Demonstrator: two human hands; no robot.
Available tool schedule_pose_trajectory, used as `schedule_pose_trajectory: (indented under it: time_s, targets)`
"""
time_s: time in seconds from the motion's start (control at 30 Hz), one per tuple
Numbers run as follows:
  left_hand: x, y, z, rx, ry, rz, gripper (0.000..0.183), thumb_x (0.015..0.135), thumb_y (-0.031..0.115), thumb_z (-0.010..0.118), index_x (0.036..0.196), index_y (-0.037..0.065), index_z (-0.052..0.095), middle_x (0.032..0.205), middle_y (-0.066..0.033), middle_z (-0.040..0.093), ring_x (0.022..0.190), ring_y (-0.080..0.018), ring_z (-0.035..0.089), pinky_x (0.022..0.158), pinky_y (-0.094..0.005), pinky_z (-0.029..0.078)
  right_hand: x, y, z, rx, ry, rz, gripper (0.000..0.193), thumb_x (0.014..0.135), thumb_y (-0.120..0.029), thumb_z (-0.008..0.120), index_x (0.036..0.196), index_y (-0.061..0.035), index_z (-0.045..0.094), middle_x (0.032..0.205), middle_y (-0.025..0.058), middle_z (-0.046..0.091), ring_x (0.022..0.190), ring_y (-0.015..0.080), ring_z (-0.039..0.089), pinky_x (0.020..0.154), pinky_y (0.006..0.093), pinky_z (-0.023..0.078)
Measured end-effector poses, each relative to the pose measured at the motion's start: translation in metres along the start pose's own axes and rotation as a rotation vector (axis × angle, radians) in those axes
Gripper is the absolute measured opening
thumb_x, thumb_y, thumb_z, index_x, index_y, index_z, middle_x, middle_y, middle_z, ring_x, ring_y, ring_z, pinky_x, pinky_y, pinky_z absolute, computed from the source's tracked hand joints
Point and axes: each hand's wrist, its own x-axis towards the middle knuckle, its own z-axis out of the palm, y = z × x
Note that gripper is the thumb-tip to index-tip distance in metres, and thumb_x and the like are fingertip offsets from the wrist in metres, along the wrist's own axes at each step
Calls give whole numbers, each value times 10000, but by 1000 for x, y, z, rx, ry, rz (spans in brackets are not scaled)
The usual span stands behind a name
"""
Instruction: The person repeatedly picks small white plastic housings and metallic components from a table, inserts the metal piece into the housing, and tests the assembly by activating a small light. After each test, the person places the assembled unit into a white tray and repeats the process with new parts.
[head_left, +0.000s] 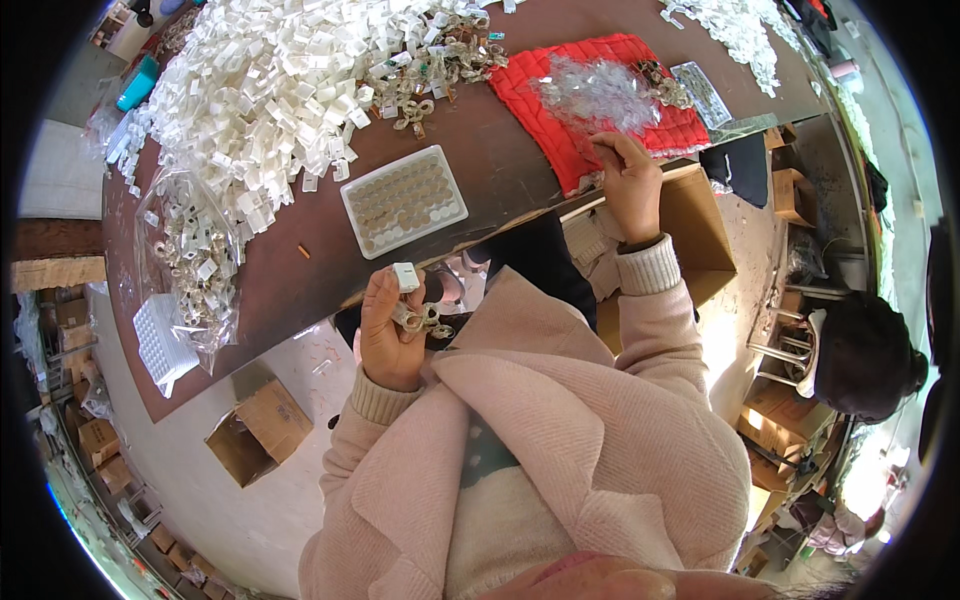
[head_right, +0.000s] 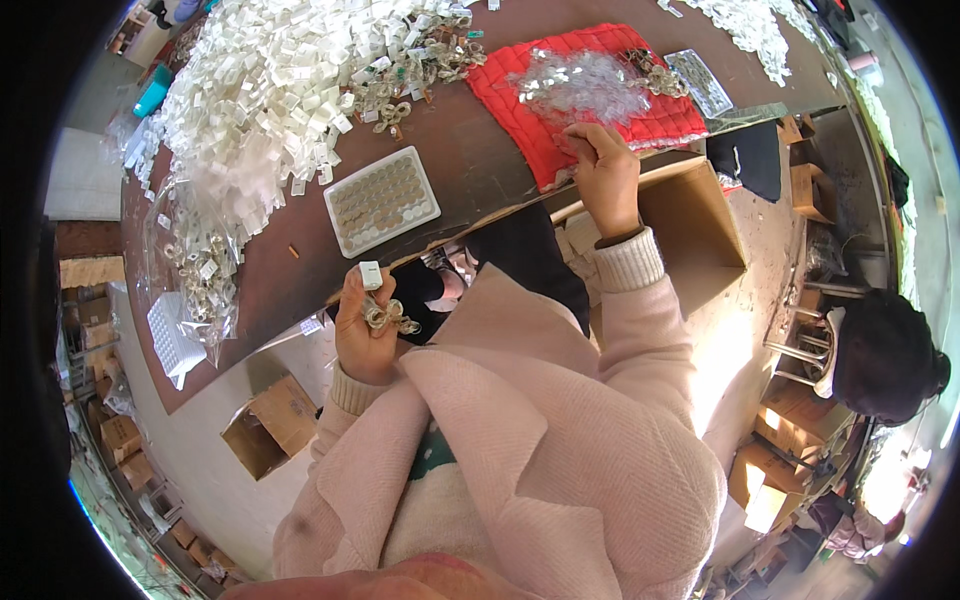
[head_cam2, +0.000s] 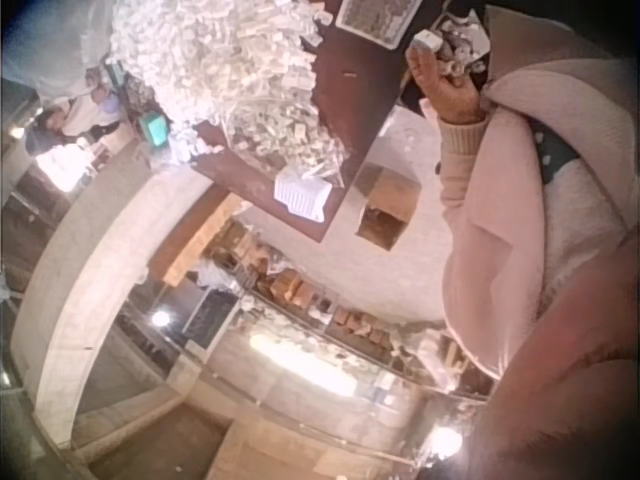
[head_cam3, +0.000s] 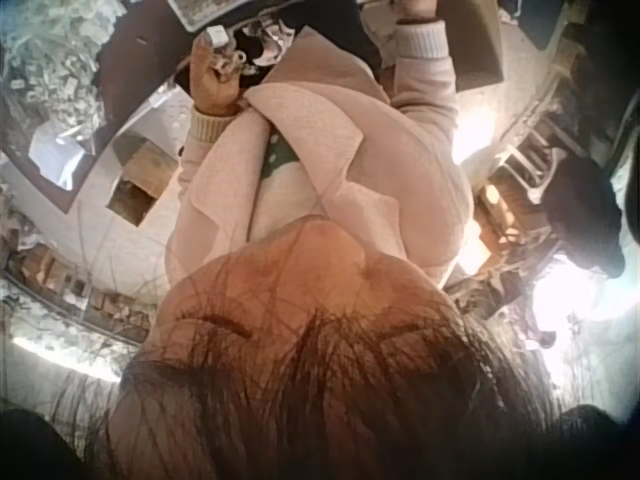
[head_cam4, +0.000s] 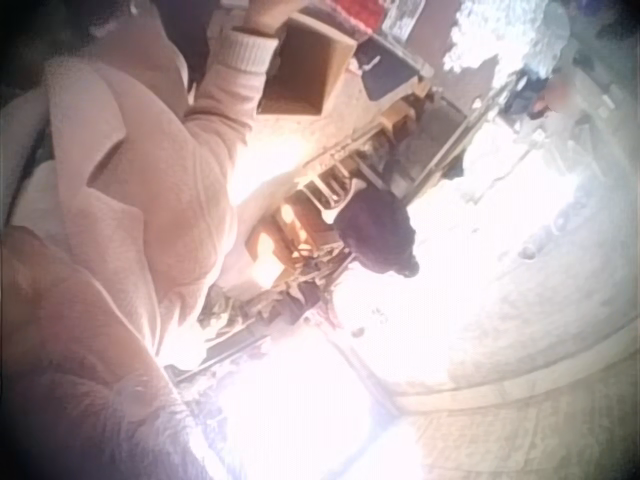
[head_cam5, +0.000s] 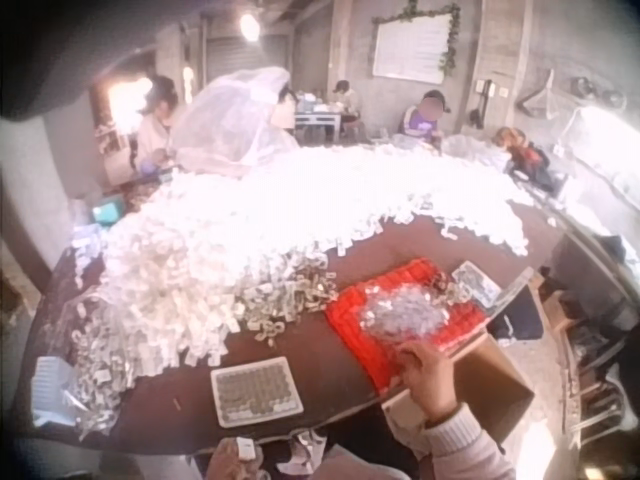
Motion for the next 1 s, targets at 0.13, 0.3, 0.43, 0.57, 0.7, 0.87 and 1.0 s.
schedule_pose_trajectory:
  time_s: [0.13,0.3,0.43,0.57,0.7,0.87,1.0]
  targets:
    - [0,1,2,-127,-86,7,159,1017,182,593,1091,47,632,980,-87,693,578,-21,425,424,-156,277,3,-11,-4,118,-49,85,108,907,34,638,993,-3,689,898,111,712,826,201,696,728,296,532]
    - [-1,2,16,-55,-118,52,109,983,123,621,1037,28,622,864,-72,672,562,-28,469,448,-162,311,-8,-60,-4,355,-190,122,119,921,44,626,1016,-2,680,944,67,686,802,122,633,751,228,495]
    - [0,3,27,118,-144,115,150,965,80,633,1097,7,634,886,-97,685,697,-75,576,594,-205,454,-32,-120,11,431,-406,-257,211,883,100,603,1024,-29,693,933,110,664,792,223,653,712,288,510]
    - [-3,12,30,-145,-183,37,147,936,58,688,1066,4,648,929,-77,692,740,-85,591,659,-216,481,-45,-155,32,468,-527,-406,258,842,97,641,1073,-16,649,936,140,657,800,295,651,707,339,527]
    - [-9,20,29,-87,-148,60,140,947,82,694,1051,1,648,885,-36,664,707,-69,578,623,-220,473,-44,-163,39,453,-536,-515,280,821,117,649,1069,-11,635,927,133,669,794,284,653,701,328,524]
    - [-7,24,27,-21,-140,87,170,892,42,749,1034,1,666,891,-60,700,719,-89,625,639,-200,488,-40,-167,37,393,-580,-612,433,691,97,643,1110,-1,599,936,128,654,804,316,635,711,380,547]
    - [-5,29,22,82,-158,142,167,871,18,760,1017,-5,683,870,-65,712,706,-81,613,631,-181,467,-37,-172,35,371,-622,-673,467,667,75,668,1123,-6,603,920,105,652,799,295,625,696,372,543]
